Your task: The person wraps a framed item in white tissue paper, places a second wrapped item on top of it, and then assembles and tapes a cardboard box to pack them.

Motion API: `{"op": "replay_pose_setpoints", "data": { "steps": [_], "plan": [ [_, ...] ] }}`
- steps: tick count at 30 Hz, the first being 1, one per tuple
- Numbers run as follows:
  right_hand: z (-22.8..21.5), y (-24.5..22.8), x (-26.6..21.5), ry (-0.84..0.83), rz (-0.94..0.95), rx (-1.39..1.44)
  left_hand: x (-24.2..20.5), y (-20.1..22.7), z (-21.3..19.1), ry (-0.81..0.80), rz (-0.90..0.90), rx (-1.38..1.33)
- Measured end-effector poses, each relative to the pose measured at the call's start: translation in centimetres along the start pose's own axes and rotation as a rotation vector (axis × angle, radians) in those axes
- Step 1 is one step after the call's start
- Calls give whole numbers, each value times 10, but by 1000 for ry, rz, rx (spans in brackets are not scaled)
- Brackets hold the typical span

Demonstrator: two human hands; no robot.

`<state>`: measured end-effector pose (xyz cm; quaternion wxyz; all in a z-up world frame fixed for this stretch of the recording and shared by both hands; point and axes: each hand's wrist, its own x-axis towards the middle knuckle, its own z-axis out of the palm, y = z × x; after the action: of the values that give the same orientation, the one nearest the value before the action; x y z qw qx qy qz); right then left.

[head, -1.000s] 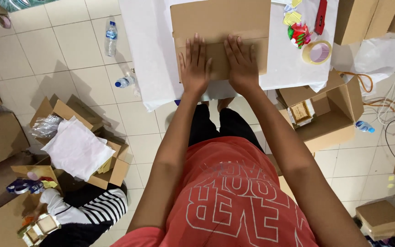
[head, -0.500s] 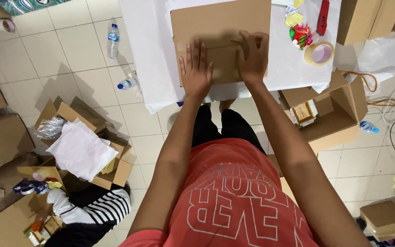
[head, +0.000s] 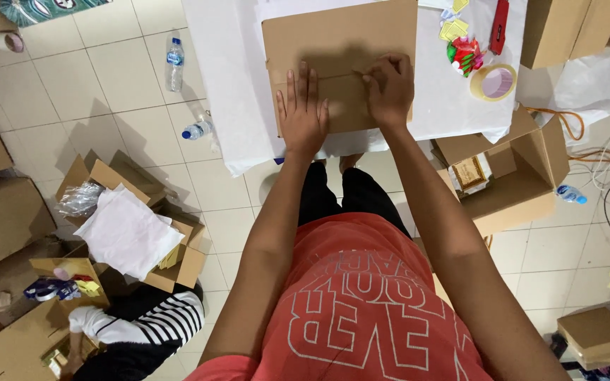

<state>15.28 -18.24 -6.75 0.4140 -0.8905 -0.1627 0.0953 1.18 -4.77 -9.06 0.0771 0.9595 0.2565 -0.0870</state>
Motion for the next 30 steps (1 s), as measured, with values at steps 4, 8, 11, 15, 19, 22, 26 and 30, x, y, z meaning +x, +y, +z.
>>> {"op": "replay_pose_setpoints", "data": {
  "steps": [4, 8, 11, 15, 19, 22, 26, 30],
  "plan": [
    [-1, 21, 4, 52, 6, 124, -1, 0, 1, 58, 1, 2],
    [3, 69, 18, 120, 378, 836, -1, -1, 4, 116, 7, 30],
    [-15, 92, 7, 451, 340, 482, 0, -4, 9, 215, 19, -92],
    [-10, 164, -10, 538, 509, 24, 4, -8, 13, 218, 21, -93],
    [3, 147, -14, 210, 846, 77, 9, -9, 13, 322, 10, -187],
    [11, 104, -5, 178, 669, 149, 18, -12, 12, 406, 37, -290],
    [-10, 19, -4, 57, 707, 143, 24, -12, 12, 429, 38, -218],
    [-2, 37, -12, 2, 653, 91, 26, -15, 27, 336, 52, -245]
  ]
}}
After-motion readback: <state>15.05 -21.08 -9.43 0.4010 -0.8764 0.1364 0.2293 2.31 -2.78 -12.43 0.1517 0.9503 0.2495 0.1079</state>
